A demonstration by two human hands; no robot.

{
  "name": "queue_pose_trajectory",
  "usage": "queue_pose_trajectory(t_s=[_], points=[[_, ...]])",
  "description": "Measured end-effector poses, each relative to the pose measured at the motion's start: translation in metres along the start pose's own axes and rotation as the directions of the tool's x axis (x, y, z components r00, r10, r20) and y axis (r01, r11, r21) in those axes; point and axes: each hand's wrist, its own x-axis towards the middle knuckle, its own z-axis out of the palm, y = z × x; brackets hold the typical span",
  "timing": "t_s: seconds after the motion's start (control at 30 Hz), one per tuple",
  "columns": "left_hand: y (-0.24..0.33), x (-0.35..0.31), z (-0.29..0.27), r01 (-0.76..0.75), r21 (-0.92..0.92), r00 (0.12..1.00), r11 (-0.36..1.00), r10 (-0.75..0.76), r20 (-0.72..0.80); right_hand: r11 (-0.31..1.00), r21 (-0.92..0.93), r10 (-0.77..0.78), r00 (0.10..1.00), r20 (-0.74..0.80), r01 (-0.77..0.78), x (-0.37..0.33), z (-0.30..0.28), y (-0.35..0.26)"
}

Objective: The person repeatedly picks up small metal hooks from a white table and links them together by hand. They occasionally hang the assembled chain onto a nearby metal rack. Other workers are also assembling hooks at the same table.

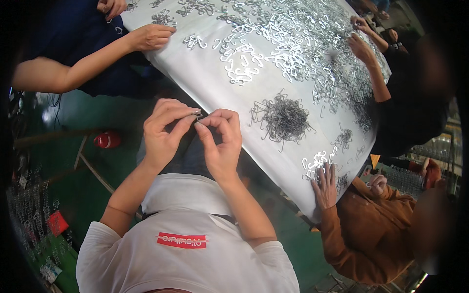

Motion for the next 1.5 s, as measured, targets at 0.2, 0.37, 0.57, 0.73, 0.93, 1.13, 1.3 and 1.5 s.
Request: queue_pose_trajectory(t_s=[0.2,0.37,0.57,0.73,0.93,1.13,1.3,1.5], points=[[-0.001,-0.006,0.001,0.066,-0.075,0.998,0.995,-0.066,0.006,0.998,-0.055,-0.003,1.000,0.004,0.003,0.001,0.002,0.000],[-0.003,-0.009,-0.002,0.083,-0.136,0.996,0.987,-0.086,-0.017,0.998,-0.059,0.011,1.000,0.009,-0.011,-0.002,0.006,-0.001],[-0.005,-0.015,-0.008,0.122,-0.128,0.991,0.984,-0.128,-0.038,0.966,-0.246,-0.064,0.996,0.066,0.078,0.001,-0.017,0.018],[-0.007,-0.018,-0.013,0.152,-0.170,0.984,0.974,-0.165,-0.065,0.407,-0.913,-0.160,0.981,-0.107,-0.033,0.026,-0.103,0.066],[-0.008,-0.019,-0.016,0.165,-0.147,0.981,0.975,-0.177,-0.073,0.200,-0.980,-0.200,0.979,-0.042,-0.001,0.041,-0.134,0.096],[-0.007,-0.021,-0.017,0.185,-0.128,0.977,0.974,-0.197,-0.088,0.481,-0.870,-0.047,0.995,0.092,0.103,0.024,-0.056,0.100],[-0.008,-0.023,-0.018,0.152,-0.097,0.984,0.984,-0.160,-0.078,0.674,-0.734,-0.103,0.995,0.010,0.078,0.053,-0.062,0.086],[-0.011,-0.025,-0.018,0.100,-0.076,0.993,0.992,-0.105,-0.059,0.651,-0.759,0.131,0.980,0.150,0.030,0.106,-0.080,0.079]])
